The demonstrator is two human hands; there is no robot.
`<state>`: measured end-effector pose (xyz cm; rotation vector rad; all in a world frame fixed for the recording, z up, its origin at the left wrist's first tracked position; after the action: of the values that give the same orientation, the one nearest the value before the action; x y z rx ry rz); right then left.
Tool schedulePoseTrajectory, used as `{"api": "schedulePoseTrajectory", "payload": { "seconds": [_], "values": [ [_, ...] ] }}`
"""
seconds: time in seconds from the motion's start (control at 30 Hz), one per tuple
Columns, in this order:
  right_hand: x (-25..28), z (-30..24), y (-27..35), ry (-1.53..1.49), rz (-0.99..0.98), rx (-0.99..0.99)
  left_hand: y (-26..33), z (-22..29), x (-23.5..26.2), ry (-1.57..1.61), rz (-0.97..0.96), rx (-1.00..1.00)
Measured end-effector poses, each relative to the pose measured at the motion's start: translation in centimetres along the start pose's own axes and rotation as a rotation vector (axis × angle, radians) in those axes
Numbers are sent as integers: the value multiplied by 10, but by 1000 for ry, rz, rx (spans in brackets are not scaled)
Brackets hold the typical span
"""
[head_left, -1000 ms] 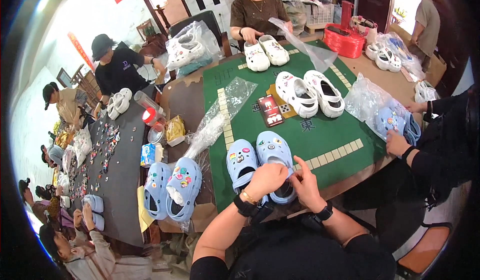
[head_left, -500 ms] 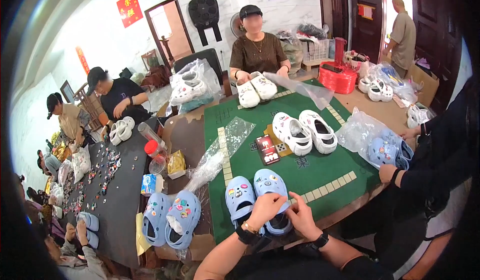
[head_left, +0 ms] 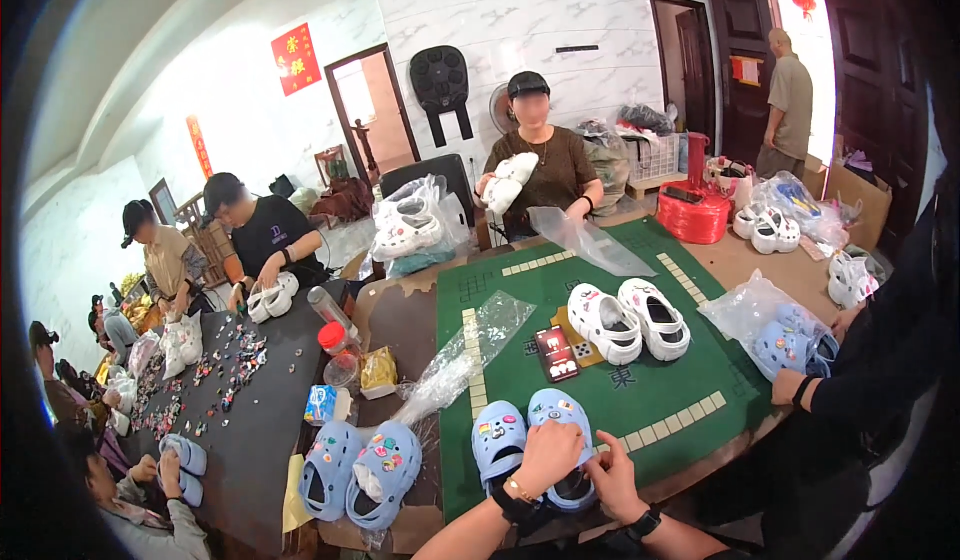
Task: Attaching decorative charms to clogs and preparing them for packaging in a workshop environment.
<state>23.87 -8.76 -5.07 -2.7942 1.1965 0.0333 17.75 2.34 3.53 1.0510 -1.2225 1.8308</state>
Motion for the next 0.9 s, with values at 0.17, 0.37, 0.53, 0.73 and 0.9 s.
{"api": "schedulePoseTrajectory", "payload": {
  "seconds": [0.17, 0.37, 0.53, 0.73, 0.9],
  "values": [
    [1, -5, 4, 49, 20, 70, 5, -2, -17, 43, -205, 72],
    [-1, -16, 2, 78, 19, 26, 0, -11, -24, 263, -160, 101],
    [2, -8, 1, 11, 9, -47, -7, -9, -22, 352, -153, 129],
    [25, -1, 6, -278, -117, -213, -8, -11, -7, 352, 22, 190],
    [31, -12, 3, -525, -52, -243, -6, -3, 1, 381, 208, 36]
  ]
}}
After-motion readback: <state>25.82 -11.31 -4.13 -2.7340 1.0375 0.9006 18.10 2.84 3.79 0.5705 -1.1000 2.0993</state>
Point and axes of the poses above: each hand's wrist, its own y-axis away from the middle knuckle, its own x-axis out of the back of the hand, z = x × y, the point moved 8 cm from there along -y, towards the middle knuckle, and after that the axes turned 6 degrees about -y, right-handed, at the moved point
